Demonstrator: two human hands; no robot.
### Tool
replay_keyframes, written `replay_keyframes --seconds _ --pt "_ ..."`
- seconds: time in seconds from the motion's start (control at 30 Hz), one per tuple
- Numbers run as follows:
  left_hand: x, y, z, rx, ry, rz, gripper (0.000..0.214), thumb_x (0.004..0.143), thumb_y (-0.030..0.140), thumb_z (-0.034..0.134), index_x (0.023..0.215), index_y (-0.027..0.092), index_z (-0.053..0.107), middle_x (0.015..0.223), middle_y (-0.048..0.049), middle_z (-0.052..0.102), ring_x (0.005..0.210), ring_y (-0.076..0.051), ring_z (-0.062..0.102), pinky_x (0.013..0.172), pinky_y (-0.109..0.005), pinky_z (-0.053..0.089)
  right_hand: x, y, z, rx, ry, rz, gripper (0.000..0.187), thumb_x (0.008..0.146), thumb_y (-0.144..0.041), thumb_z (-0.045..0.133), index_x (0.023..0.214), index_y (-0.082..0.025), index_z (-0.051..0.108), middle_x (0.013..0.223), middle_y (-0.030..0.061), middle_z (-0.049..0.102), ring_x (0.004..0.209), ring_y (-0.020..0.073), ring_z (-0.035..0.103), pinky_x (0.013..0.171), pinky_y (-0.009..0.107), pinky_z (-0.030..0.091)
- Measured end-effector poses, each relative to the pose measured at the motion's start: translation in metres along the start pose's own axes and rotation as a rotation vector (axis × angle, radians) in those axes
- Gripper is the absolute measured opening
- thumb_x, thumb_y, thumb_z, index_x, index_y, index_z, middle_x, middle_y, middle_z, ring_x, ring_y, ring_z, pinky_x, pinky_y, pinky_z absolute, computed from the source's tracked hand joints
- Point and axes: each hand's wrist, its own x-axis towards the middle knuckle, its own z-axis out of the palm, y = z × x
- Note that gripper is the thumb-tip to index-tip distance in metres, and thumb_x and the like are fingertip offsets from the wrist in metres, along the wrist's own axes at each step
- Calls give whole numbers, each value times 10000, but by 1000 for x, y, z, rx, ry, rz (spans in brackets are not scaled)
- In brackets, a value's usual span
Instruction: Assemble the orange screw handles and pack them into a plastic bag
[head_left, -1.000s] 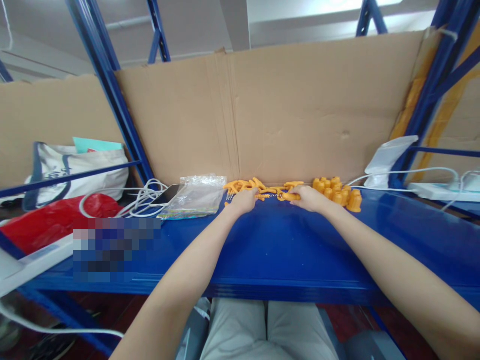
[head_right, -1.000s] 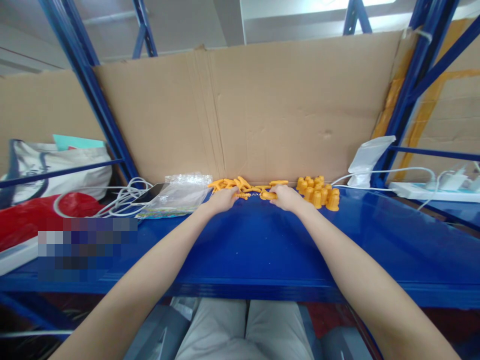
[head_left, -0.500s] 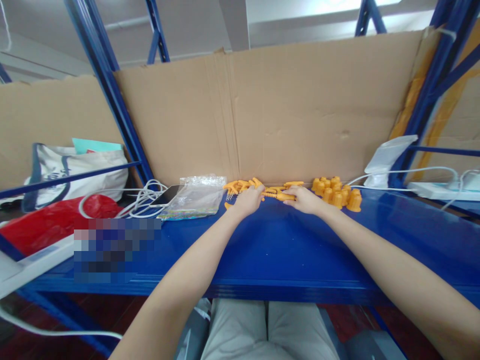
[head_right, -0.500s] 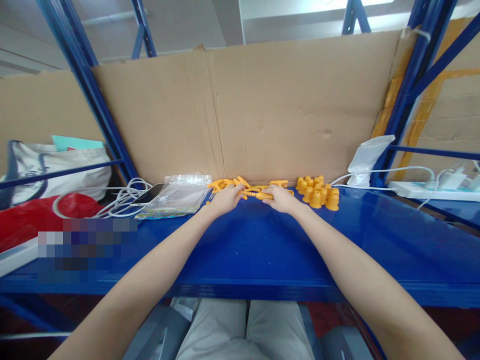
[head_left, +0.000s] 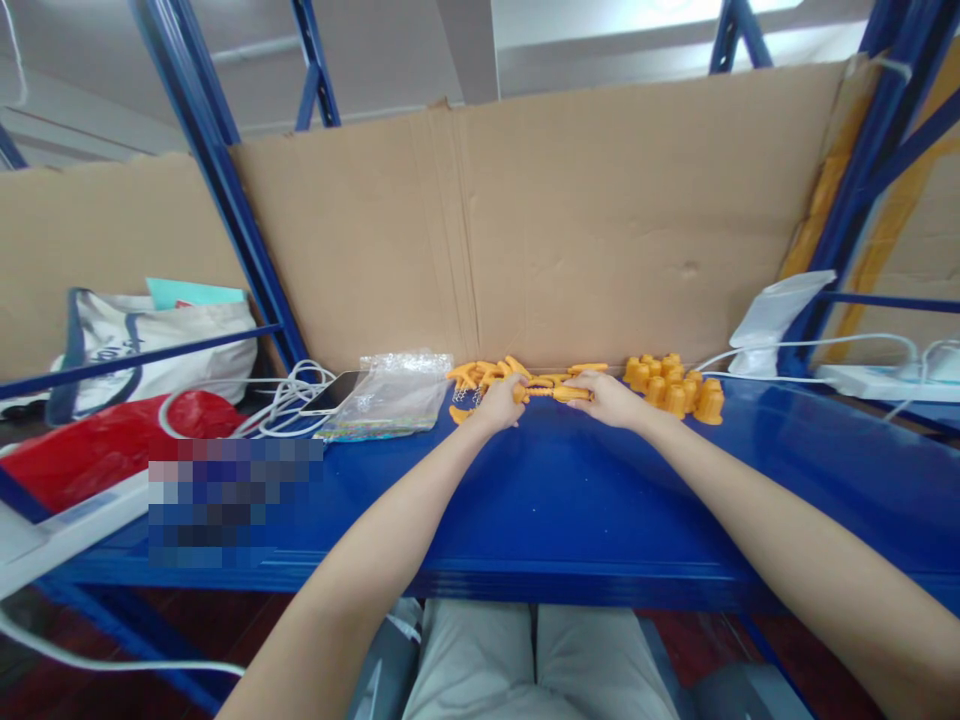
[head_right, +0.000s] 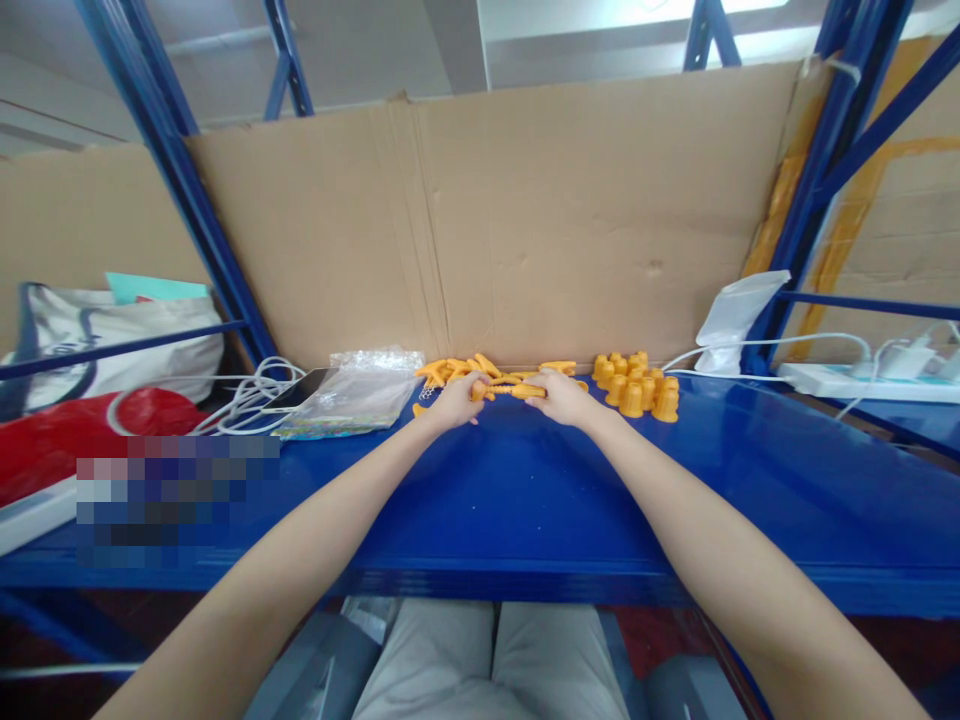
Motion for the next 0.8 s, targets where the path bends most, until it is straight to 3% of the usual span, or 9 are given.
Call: replay_keyframes --seconds 0.13,0.27,0.33,0.5,0.67,0.8 --pt "-3 4 1 44 -21 -11 406 788 38 487 1172 168 507 900 -73 669 586 -154 651 571 -264 528 -2 2 1 -25 -5 -4 203 806 -181 604 981 -185 705 984 95 688 965 240 626 875 379 485" --pt "-2 0 -2 232 127 209 337 805 119 542 1139 155 559 988 -98 688 919 -229 672 823 -339 520 -3 5 3 9 -8 -33 225 799 -161 604 988 -213 716 1017 73 701 995 236 629 896 381 487" --pt "0 -2 -4 300 167 266 306 823 173 552 1127 156 581 1011 -102 689 986 -246 654 860 -354 503 -3 7 5 58 3 -23 229 789 -169 621 989 -223 721 1024 62 710 992 237 638 901 391 493" --pt "0 -3 -7 353 187 254 304 853 238 530 1143 169 593 959 -88 705 930 -238 670 828 -341 504 0 14 8 252 64 109 309 772 -255 670 1076 -209 698 1078 82 703 1012 249 647 930 423 496" --pt "1 -7 -7 347 228 235 319 840 240 555 1146 164 601 982 -95 704 926 -237 671 817 -321 500 -2 24 -1 623 11 282 496 708 -248 739 1182 -183 608 1173 110 646 939 203 677 880 387 539" --pt "2 -11 -5 351 227 267 326 827 268 562 1137 174 599 920 -78 703 889 -239 674 788 -320 501 -6 19 -11 841 -17 442 352 773 -265 706 1094 -175 592 1031 103 687 786 162 700 761 318 576"
